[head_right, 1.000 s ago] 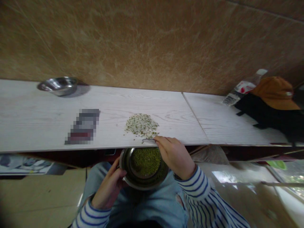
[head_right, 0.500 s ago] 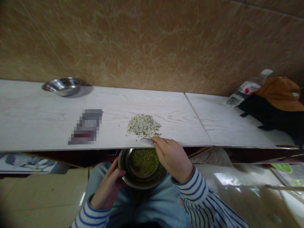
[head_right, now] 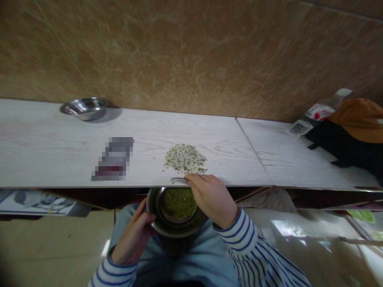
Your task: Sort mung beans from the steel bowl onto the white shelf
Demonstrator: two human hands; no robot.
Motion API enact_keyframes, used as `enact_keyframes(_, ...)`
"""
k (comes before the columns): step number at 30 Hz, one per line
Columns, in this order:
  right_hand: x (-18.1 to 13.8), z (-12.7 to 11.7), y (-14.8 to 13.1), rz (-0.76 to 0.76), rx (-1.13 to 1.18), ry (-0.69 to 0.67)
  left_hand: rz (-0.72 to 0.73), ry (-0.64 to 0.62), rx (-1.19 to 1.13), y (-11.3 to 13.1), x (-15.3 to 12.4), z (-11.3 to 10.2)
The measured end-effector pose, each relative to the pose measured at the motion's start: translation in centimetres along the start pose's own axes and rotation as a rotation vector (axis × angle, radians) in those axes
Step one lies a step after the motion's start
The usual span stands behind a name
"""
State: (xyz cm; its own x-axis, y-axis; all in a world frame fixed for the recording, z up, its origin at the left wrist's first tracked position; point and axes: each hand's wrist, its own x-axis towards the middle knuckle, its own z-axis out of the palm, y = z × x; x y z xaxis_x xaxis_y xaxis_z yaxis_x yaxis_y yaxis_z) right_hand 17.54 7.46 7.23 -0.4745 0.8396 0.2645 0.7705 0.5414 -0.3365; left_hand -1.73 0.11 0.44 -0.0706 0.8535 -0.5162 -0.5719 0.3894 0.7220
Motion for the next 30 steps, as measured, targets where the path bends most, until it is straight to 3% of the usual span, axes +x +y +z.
enact_keyframes(9, -2.1, -1.0, 1.5, 0.102, 0.062, 0.092, -0.003, 0.058, 0.015, -0.6, -0.3, -0.3)
enact_keyframes(14, -2.5, -1.5, 2.5, 0.039, -0.002, 0.119, -0.008, 0.07, 0.008, -0.9, -0.3, 0.3)
enact_keyframes(30, 4.1, -0.7, 4.3, -0.057, 0.103, -0.019, -0.056, 0.073, 0.031, -1.5, 0.4, 0.2)
